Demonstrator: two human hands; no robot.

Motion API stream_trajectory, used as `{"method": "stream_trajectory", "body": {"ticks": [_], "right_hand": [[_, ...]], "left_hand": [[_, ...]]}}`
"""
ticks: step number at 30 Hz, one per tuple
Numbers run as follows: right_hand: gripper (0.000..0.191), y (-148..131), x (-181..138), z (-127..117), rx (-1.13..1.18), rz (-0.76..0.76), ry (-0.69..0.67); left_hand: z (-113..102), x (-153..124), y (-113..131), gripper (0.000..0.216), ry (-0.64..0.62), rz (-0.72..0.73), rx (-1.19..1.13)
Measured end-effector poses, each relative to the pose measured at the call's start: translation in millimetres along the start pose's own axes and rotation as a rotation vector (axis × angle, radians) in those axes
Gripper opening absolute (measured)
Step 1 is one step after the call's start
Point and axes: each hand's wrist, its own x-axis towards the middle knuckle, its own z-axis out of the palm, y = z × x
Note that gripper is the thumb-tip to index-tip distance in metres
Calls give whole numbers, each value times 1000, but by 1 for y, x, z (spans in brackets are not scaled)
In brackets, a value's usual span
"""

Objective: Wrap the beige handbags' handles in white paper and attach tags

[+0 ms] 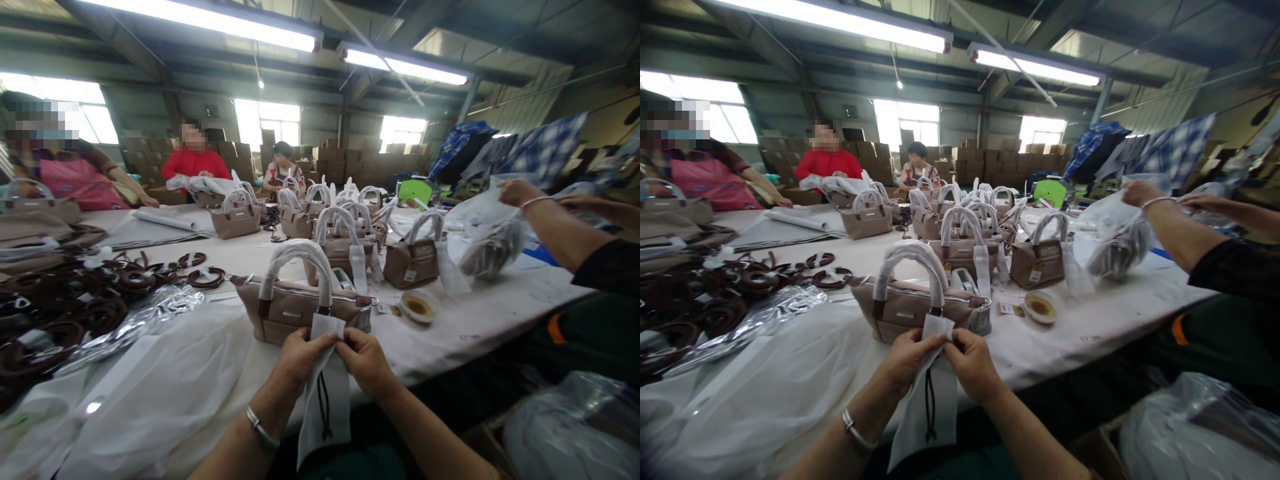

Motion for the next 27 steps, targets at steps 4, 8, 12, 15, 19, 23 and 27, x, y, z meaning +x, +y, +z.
{"method": "stream_trajectory", "body": {"ticks": [4, 8, 12, 15, 19, 23, 27], "right_hand": [[20, -2, 0, 3, -54, 66, 71], [20, -1, -1, 7, -189, 44, 177], [19, -1, -5, 12, -231, -7, 201], [18, -2, -9, 16, -254, -43, 244], [21, -3, -7, 14, -143, -53, 199], [25, -4, 6, 5, -175, -51, 150], [21, -10, 20, 3, -234, 54, 131]], "left_hand": [[1, 2, -4, 44, 80, 80, 179], [6, 0, -1, 27, 210, 213, 490], [13, -7, 5, 15, 312, 250, 629], [18, -9, 3, 12, 365, 278, 621], [17, -8, -2, 13, 365, 323, 553], [13, -7, -3, 22, 312, 303, 531], [12, -9, -1, 23, 311, 343, 549]]}}
